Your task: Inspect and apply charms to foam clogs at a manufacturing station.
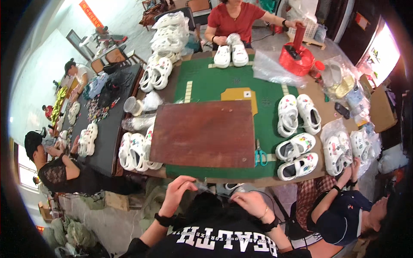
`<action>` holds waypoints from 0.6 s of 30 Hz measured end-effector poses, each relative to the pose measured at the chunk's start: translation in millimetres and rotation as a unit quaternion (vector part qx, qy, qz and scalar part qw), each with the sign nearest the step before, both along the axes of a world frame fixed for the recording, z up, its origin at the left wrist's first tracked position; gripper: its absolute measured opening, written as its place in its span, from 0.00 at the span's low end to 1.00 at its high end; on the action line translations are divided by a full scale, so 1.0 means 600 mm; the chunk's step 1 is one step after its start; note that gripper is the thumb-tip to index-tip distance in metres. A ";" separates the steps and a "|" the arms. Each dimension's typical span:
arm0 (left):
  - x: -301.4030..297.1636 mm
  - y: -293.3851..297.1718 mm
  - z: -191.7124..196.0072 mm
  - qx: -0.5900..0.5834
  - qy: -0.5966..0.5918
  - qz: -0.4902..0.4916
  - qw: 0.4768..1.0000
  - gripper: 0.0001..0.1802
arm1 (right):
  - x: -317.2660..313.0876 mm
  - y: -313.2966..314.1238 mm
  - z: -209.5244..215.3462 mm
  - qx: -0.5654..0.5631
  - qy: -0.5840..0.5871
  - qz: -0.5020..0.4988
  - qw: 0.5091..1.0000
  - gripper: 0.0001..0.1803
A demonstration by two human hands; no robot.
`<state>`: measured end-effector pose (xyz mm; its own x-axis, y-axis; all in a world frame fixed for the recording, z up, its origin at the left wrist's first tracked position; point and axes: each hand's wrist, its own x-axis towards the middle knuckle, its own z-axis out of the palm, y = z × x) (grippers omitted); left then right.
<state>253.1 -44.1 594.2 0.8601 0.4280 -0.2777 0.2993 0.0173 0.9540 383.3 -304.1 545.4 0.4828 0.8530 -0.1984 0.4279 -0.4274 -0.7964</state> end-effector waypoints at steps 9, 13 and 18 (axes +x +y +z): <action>0.021 0.013 0.025 0.042 -0.001 -0.157 0.987 0.10 | -0.035 0.033 0.031 0.147 0.129 -0.145 0.970 0.12; 0.047 0.071 0.015 0.095 0.005 -0.188 0.978 0.09 | -0.027 0.037 0.039 0.102 0.142 -0.151 0.973 0.13; 0.084 0.145 0.007 0.288 -0.108 -0.206 0.929 0.15 | -0.091 0.084 0.018 0.128 0.086 -0.177 0.972 0.12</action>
